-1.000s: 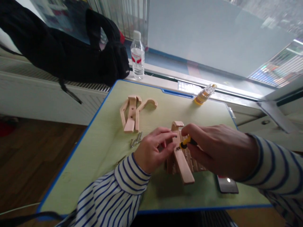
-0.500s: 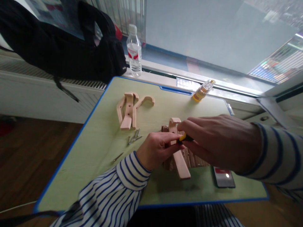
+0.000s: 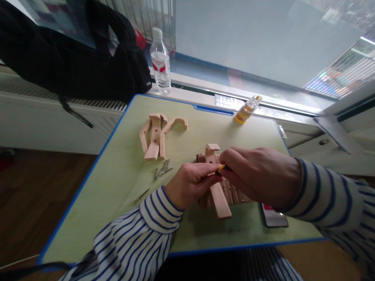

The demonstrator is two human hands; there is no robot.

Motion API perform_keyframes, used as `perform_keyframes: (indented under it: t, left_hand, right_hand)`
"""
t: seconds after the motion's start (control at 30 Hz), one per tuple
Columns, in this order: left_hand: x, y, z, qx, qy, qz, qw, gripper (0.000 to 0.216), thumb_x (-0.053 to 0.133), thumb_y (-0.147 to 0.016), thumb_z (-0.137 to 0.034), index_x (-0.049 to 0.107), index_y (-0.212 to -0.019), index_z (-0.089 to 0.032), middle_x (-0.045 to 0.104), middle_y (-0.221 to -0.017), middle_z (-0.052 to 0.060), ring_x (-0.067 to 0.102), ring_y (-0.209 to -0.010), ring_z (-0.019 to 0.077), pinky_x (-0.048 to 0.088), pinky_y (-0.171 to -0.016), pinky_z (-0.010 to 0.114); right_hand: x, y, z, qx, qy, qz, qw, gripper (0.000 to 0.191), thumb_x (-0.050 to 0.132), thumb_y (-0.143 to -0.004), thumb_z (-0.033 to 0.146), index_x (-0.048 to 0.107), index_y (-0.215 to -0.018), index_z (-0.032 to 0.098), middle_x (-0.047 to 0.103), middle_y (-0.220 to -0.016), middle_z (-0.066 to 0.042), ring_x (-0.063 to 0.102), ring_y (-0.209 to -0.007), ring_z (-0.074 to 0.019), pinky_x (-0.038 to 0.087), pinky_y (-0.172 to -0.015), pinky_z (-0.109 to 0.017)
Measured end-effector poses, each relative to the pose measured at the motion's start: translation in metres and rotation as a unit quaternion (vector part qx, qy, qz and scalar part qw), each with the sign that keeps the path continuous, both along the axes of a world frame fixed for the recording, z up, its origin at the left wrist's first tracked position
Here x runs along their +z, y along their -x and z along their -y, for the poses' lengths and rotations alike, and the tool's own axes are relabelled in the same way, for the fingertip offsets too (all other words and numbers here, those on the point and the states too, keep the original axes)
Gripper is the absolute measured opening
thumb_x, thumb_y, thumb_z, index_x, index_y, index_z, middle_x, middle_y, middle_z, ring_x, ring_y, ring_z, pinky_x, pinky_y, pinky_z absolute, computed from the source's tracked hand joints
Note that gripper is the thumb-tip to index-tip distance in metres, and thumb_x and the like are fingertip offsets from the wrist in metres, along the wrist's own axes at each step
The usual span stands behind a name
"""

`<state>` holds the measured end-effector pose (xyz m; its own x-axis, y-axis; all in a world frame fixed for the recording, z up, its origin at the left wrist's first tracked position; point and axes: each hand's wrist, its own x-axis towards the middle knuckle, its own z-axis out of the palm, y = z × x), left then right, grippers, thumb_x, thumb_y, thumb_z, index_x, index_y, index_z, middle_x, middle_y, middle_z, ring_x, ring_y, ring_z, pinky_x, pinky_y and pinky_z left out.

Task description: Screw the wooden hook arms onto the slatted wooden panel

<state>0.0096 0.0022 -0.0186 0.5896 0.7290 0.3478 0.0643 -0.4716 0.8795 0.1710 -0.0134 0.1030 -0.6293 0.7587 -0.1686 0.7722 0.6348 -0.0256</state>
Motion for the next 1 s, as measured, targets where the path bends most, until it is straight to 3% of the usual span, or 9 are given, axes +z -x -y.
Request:
perform_keyframes:
  t: [0.13,0.3,0.43,0.6,0.83,1.0]
  left_hand:
    - [0.000,0.001,-0.001,-0.023,0.020,0.009,0.999,0.022,0.052,-0.089,-0.026,0.070,-0.095,-0.015,0.070,-0.079,0.004,0.064,-0.076,0.0148,0.051,-0.069,0.024]
    - [0.003,0.002,0.000,-0.028,0.021,0.009,0.999,0.022,0.052,-0.088,-0.026,0.069,-0.097,-0.015,0.068,-0.077,0.003,0.061,-0.071,0.0135,0.049,-0.064,0.022]
    - [0.008,0.002,0.003,0.027,0.004,-0.022,0.999,0.030,0.061,-0.082,-0.032,0.066,-0.107,-0.015,0.063,-0.064,-0.001,0.049,-0.052,0.0080,0.041,-0.050,0.018]
    - [0.009,0.002,0.002,0.089,-0.025,-0.020,0.996,0.022,0.062,-0.082,-0.030,0.070,-0.100,-0.019,0.059,-0.059,-0.003,0.044,-0.049,0.0061,0.037,-0.047,0.016]
    - [0.008,0.005,0.000,0.092,-0.046,-0.028,0.994,0.024,0.064,-0.080,-0.030,0.071,-0.101,-0.019,0.062,-0.060,-0.002,0.047,-0.048,0.0061,0.039,-0.047,0.016]
    - [0.009,0.006,-0.001,0.084,-0.052,-0.048,0.994,0.025,0.065,-0.079,-0.028,0.070,-0.102,-0.019,0.067,-0.067,-0.001,0.051,-0.052,0.0070,0.042,-0.051,0.017]
  right_hand:
    - [-0.003,0.001,0.002,-0.012,-0.016,0.011,1.000,0.019,0.034,-0.090,0.028,0.047,-0.084,0.016,0.044,-0.058,0.004,0.025,-0.046,-0.0082,0.016,-0.044,-0.024]
    - [-0.006,0.000,0.008,-0.028,-0.034,0.014,0.999,0.024,0.030,-0.092,0.031,0.047,-0.087,0.015,0.045,-0.057,0.004,0.025,-0.045,-0.0083,0.016,-0.044,-0.025]
    - [-0.004,0.000,0.007,-0.043,-0.022,0.015,0.999,0.024,0.031,-0.092,0.033,0.046,-0.087,0.015,0.046,-0.056,0.003,0.026,-0.043,-0.0074,0.016,-0.044,-0.025]
    - [0.005,0.006,0.000,-0.050,0.005,0.041,0.998,0.022,0.034,-0.091,0.033,0.046,-0.088,0.015,0.056,-0.064,-0.002,0.040,-0.048,-0.0096,0.019,-0.046,-0.026]
    - [0.028,0.006,-0.007,0.000,0.007,0.078,0.997,0.018,0.044,-0.086,0.032,0.050,-0.093,0.017,0.060,-0.074,-0.003,0.048,-0.053,-0.0108,0.020,-0.047,-0.026]
    - [0.024,0.002,-0.008,0.040,0.004,0.057,0.998,0.010,0.045,-0.087,0.024,0.052,-0.089,0.018,0.059,-0.074,-0.001,0.048,-0.055,-0.0095,0.022,-0.049,-0.026]
